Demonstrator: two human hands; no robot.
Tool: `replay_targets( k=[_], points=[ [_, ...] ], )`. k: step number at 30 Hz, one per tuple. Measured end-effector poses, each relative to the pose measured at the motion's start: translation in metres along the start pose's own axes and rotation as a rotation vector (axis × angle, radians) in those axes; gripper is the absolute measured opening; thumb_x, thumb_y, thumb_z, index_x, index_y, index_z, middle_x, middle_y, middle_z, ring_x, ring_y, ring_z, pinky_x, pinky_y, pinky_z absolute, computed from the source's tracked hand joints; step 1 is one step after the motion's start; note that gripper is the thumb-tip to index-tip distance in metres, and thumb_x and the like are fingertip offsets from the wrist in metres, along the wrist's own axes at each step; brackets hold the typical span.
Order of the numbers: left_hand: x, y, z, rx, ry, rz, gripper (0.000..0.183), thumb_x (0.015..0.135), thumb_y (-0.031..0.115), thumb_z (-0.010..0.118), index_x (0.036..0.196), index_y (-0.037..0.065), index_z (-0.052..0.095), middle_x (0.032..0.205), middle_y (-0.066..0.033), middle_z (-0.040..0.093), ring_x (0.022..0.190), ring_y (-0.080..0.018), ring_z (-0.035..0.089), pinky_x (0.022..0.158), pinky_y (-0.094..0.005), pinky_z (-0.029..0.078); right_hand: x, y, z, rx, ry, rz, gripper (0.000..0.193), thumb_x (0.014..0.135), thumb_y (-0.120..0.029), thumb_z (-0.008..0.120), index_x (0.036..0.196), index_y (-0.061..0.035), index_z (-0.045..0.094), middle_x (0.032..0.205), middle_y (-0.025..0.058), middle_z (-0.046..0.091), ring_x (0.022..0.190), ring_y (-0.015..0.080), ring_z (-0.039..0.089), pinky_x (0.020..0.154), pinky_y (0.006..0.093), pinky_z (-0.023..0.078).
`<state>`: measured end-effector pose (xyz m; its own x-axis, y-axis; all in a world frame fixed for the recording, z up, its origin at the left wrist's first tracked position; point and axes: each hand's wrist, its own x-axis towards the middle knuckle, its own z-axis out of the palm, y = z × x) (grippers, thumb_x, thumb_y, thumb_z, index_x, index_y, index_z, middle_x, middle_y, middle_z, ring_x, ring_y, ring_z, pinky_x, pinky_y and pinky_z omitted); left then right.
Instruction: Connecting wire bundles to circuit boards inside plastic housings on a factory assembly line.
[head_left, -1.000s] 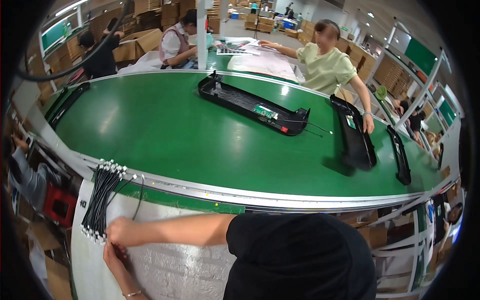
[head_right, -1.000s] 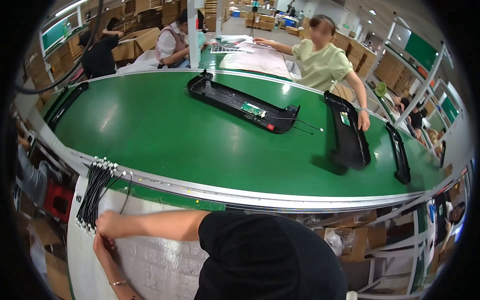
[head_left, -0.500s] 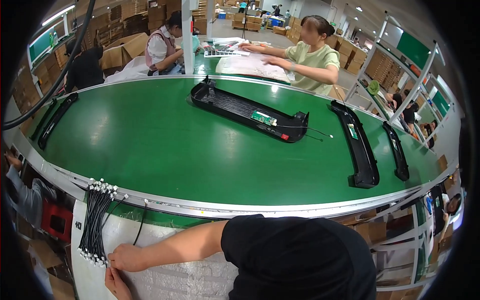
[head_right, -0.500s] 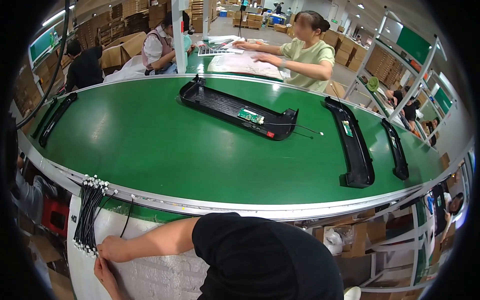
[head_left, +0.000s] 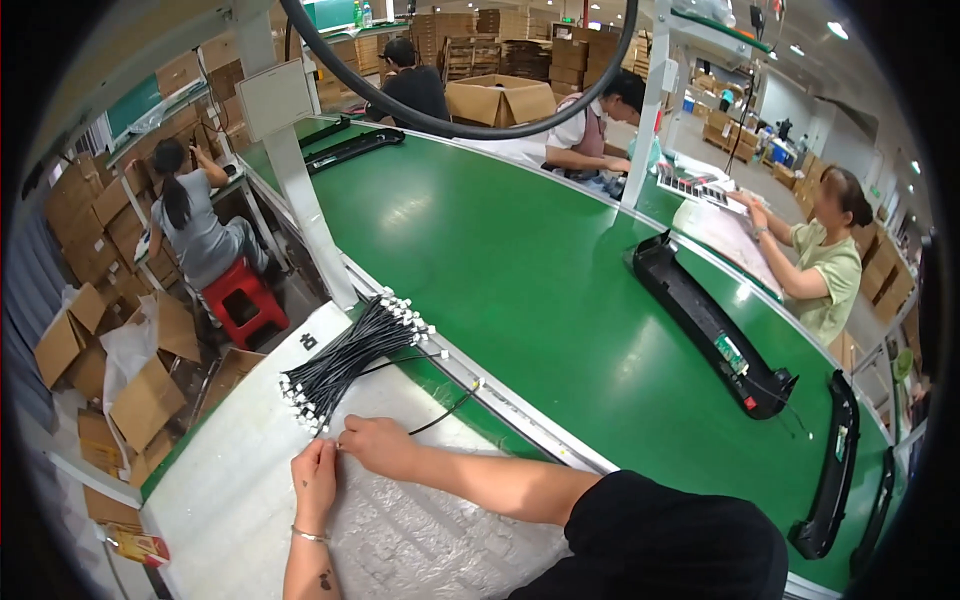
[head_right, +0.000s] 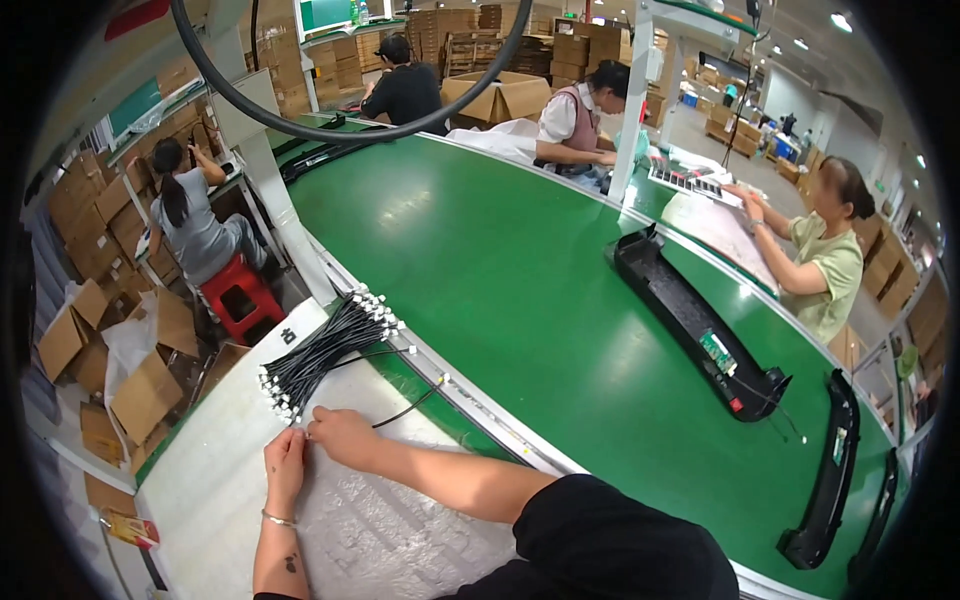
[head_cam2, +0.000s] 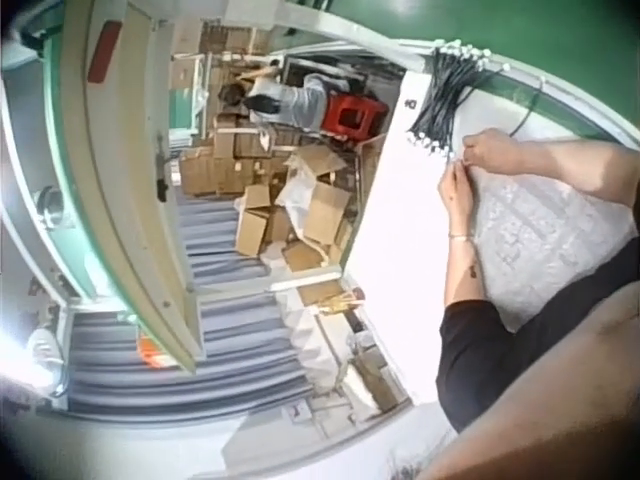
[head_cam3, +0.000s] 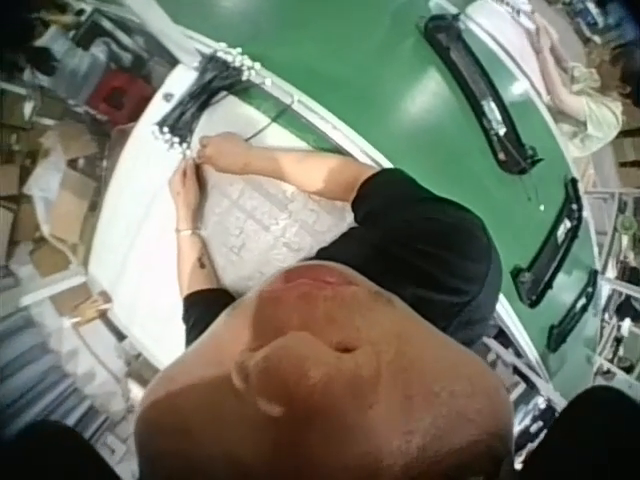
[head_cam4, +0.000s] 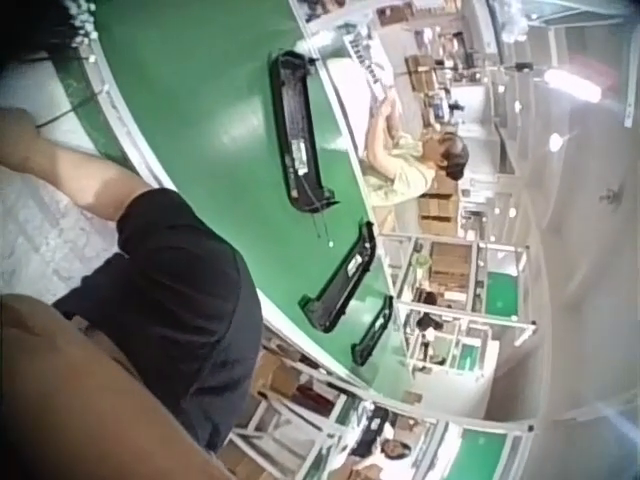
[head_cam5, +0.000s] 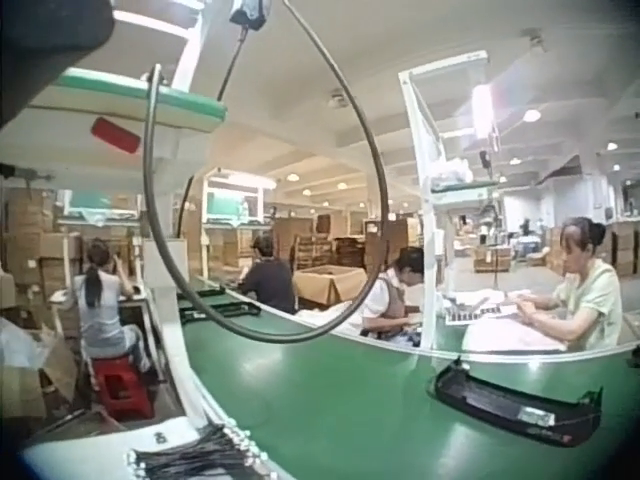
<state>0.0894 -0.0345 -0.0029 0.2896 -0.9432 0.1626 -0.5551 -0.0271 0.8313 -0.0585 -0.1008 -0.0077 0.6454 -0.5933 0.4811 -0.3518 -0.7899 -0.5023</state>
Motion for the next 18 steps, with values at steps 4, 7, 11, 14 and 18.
replay_targets(
  k=[4,7,11,14,18],
  points=[
    [-0.005,-0.002,-0.006,-0.123,-0.002,-0.109,0.029,0.09,0.018,0.052,0.066,0.0,0.052,0.054,-0.0029,0.045,0.053,-0.0093,0.038,0.049,-0.0273,0.034,0.0,-0.003,0.0,0.019,-0.017,-0.032,0.013,0.082,-0.016,0.057,0.076,-0.0052,0.06,0.079,0.01,0.053,0.069,0.0296,0.059,0.061,0.0407,0.049],
    [-0.002,0.009,-0.002,-0.199,-0.012,-0.136,0.031,0.091,0.019,0.052,0.064,0.003,0.052,0.055,0.0033,0.045,0.053,-0.0063,0.036,0.048,-0.0243,0.032,-0.002,0.003,-0.002,0.034,0.006,-0.015,0.012,0.081,-0.016,0.058,0.076,-0.0056,0.06,0.078,0.0102,0.053,0.069,0.0296,0.059,0.061,0.0407,0.048],
    [0.0,0.004,0.0,-0.235,-0.029,-0.107,0.031,0.092,0.022,0.051,0.065,0.007,0.051,0.056,0.0056,0.043,0.05,-0.0042,0.036,0.045,-0.0213,0.029,0.0,0.006,-0.005,0.048,0.04,-0.033,0.012,0.081,-0.017,0.059,0.076,-0.0069,0.06,0.077,0.0085,0.053,0.068,0.0284,0.059,0.06,0.0394,0.048],
    [0.003,0.016,0.003,-0.392,-0.06,-0.146,0.03,0.094,0.025,0.049,0.068,0.01,0.051,0.056,0.0068,0.041,0.048,-0.0035,0.035,0.044,-0.0197,0.028,0.0,0.005,-0.01,0.117,0.13,-0.028,0.011,0.082,-0.018,0.059,0.076,-0.0084,0.06,0.077,0.0062,0.052,0.069,0.0264,0.058,0.06,0.0376,0.048],
    [0.001,0.012,0.002,-0.438,-0.043,-0.172,0.03,0.094,0.024,0.048,0.069,0.009,0.051,0.058,0.0069,0.042,0.05,-0.003,0.035,0.045,-0.0191,0.028,-0.001,0.002,-0.004,0.071,0.032,-0.047,0.011,0.082,-0.019,0.059,0.078,-0.0082,0.061,0.08,0.0068,0.054,0.073,0.0262,0.059,0.065,0.0378,0.048]
  ],
)
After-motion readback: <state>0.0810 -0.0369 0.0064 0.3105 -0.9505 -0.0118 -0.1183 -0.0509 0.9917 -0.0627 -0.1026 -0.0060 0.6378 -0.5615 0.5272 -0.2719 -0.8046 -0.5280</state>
